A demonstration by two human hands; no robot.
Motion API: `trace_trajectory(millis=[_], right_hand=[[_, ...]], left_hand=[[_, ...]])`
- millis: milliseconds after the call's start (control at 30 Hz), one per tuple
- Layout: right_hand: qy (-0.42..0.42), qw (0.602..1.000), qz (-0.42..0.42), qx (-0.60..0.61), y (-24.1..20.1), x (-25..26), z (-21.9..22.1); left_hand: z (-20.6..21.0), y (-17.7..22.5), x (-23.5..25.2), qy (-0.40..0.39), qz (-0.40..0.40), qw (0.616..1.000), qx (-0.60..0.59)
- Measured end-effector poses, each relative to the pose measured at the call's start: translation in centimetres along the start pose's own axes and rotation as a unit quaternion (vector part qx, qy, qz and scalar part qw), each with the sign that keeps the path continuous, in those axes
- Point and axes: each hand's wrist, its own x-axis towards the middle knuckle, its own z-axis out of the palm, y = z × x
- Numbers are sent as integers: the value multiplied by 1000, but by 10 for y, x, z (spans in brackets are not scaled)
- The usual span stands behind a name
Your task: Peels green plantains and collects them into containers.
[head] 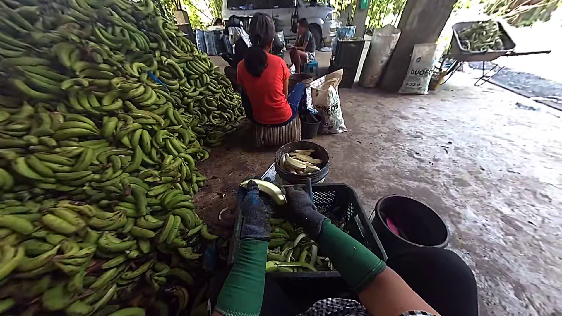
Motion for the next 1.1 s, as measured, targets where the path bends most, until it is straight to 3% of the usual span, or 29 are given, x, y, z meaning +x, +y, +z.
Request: trace_trajectory(millis=[300, 433, 533, 633, 733, 800, 900, 967, 1100], right_hand=[[0, 993, -48, -110, 18, 17, -5], [4, 991, -46, -122, 23, 20, -22], [0, 988, -47, -149, 25, 20, -31], [-54, 988, -31, -143, 16, 16, -45], [-71, 975, -12, -211, 22, 28, -50], [-45, 977, 6, -209, 36, 36, -47], [-29, 986, 27, -165, 40, 34, -35], [-23, 989, 12, -147, 34, 25, -18], [9, 990, -66, -128, 35, 15, 25]], left_hand=[[5, -1, -19, -75, -27, 988, 130], [7, 14, -39, -150, -6, 945, 289], [10, 14, -43, -222, -36, 923, 312], [13, 4, -35, -277, -87, 902, 320], [11, 0, -35, -317, -94, 879, 343], [10, -3, -31, -273, -116, 909, 291], [5, -6, -18, -116, -150, 977, 99], [-3, -8, -6, -44, -142, 989, 23], [-12, -13, 1, 18, -157, 987, -31]])
